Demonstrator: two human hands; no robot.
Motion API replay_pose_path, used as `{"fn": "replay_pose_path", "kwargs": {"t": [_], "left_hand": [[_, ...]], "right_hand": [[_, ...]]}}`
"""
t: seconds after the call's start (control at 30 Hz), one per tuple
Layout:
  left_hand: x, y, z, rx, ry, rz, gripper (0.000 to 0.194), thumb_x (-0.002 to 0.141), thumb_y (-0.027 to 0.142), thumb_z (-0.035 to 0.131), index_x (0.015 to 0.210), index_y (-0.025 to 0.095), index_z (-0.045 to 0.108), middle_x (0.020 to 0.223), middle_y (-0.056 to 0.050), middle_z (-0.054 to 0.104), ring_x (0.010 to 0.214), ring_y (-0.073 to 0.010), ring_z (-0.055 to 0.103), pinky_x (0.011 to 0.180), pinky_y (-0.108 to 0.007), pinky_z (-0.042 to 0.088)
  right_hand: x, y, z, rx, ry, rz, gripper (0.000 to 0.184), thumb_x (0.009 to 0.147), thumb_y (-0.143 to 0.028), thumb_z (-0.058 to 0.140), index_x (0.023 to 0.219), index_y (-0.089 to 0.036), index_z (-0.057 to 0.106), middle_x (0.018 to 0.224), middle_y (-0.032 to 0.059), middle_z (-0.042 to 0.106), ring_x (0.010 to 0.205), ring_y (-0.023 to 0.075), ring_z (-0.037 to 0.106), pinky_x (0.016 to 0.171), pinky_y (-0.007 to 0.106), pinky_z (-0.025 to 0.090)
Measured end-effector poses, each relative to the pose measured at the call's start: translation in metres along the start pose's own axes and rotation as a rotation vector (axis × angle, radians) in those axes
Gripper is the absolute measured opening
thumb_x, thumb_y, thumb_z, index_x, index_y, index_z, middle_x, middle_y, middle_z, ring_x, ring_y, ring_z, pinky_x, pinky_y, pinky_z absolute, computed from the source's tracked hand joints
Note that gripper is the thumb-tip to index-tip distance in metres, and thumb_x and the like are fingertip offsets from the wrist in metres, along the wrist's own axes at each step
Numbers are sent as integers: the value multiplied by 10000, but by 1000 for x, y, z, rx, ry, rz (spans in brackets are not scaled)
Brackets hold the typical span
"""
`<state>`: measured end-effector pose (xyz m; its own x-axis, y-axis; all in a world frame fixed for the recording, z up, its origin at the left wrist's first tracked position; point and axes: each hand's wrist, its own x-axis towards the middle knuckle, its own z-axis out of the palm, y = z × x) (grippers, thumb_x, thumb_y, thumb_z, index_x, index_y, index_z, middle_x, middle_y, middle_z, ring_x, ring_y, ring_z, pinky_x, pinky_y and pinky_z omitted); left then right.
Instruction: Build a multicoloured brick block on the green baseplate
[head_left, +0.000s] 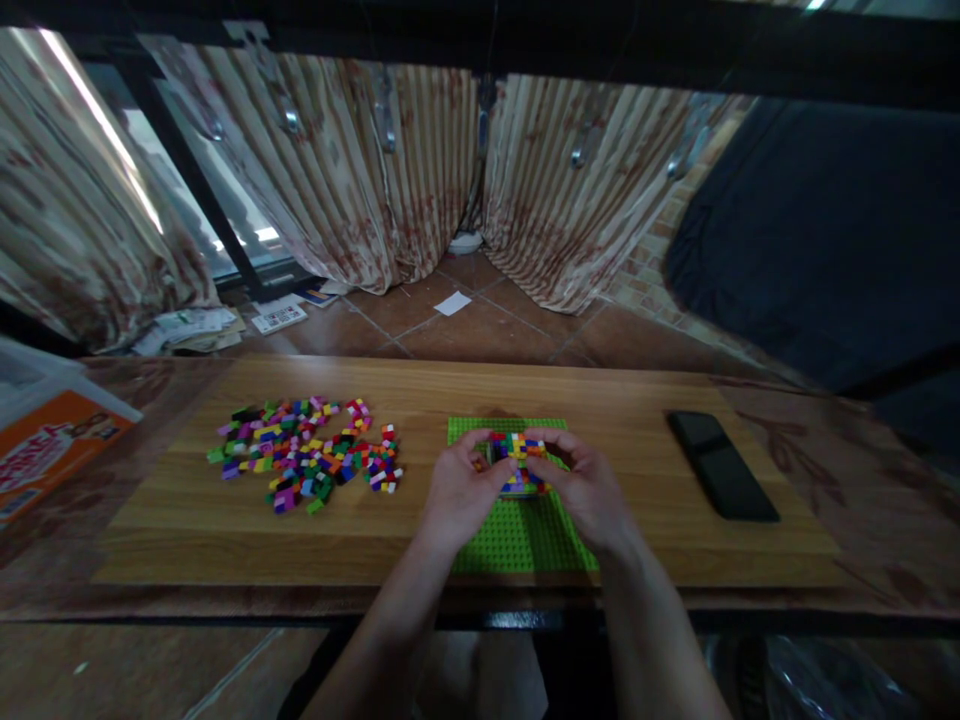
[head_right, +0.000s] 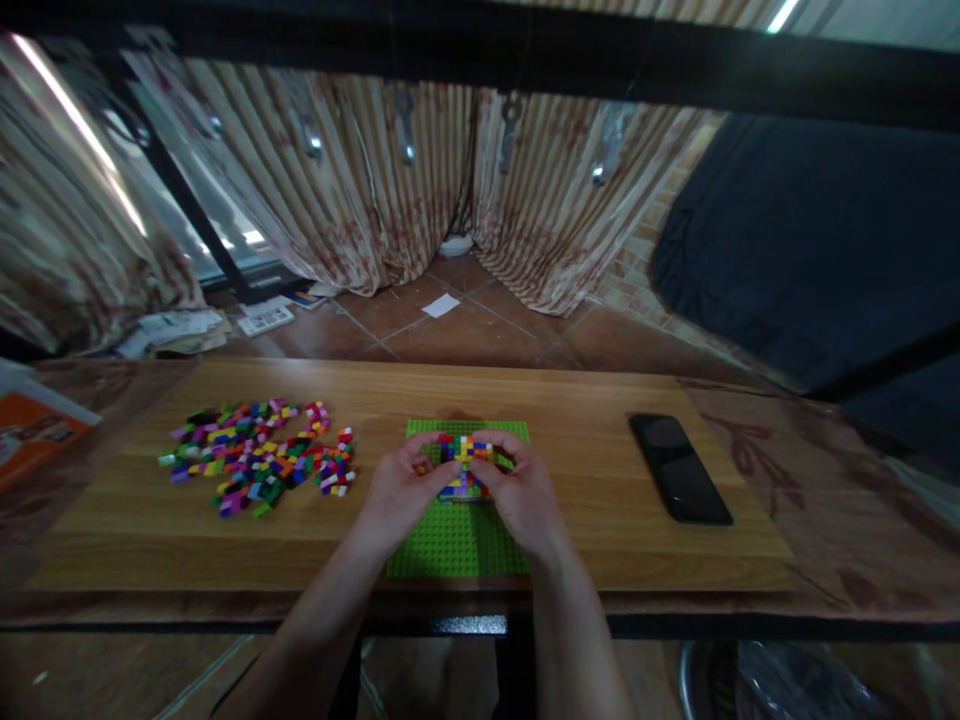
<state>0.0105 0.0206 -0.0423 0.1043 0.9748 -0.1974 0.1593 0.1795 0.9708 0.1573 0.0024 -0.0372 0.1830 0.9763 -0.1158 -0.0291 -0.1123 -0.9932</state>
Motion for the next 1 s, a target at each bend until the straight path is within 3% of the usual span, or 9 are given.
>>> {"fn": "replay_pose_path", "kwargs": {"t": [0.4, 0.57, 0.63, 0.73, 0.83, 0.93, 1.0], "left_hand": [[1, 0, 2, -23, 18, -2, 419, 693, 255, 708, 1080, 111, 635, 546, 59, 517, 472, -88, 428, 461, -216, 309], [0, -1, 3, -107, 25, 5, 424, 676, 312, 747, 1050, 132, 656, 573, 48, 535, 503, -88, 454, 481, -210, 318], [-2, 3, 2, -207, 44, -28, 426, 693, 389, 748, 1025, 137, 659, 585, 46, 530, 506, -76, 444, 475, -197, 312], [-8, 14, -5, -429, 84, -94, 431, 735, 496, 708, 965, 135, 650, 537, 70, 450, 436, -38, 334, 414, -170, 227], [-13, 24, -16, -722, -6, -177, 459, 776, 537, 659, 980, 126, 635, 522, 78, 408, 399, -23, 251, 364, -157, 160], [-16, 30, -23, -1019, -131, -264, 462, 843, 521, 576, 1027, 100, 630, 668, -7, 566, 497, -48, 457, 414, -143, 347], [-16, 32, -24, -1123, -135, -258, 457, 881, 503, 518, 1051, 95, 634, 860, -88, 658, 706, -105, 611, 604, -188, 505]], "right_hand": [[0, 0, 4, -134, 41, -75, 252, 662, -307, 712, 890, -199, 712, 856, 35, 724, 752, 173, 642, 678, 318, 521], [-1, 1, 4, -72, 45, -85, 268, 668, -337, 726, 898, -203, 702, 864, 32, 729, 747, 173, 651, 683, 324, 528], [-1, 2, 3, 11, 88, -105, 267, 701, -371, 717, 913, -210, 693, 879, 33, 730, 749, 176, 659, 690, 337, 534], [1, 1, 1, 97, 253, -195, 211, 742, -379, 695, 866, -209, 683, 848, 29, 721, 733, 162, 651, 691, 326, 530], [0, -1, 2, 74, 374, -292, 172, 773, -365, 680, 839, -206, 684, 838, 32, 709, 733, 150, 641, 687, 308, 523], [-5, -3, 9, -13, 380, -414, 136, 811, -345, 661, 857, -223, 696, 898, 40, 704, 818, 174, 653, 766, 352, 527], [-9, -6, 16, -124, 371, -538, 96, 825, -317, 655, 861, -241, 701, 933, 39, 700, 899, 193, 651, 848, 390, 516]]}}
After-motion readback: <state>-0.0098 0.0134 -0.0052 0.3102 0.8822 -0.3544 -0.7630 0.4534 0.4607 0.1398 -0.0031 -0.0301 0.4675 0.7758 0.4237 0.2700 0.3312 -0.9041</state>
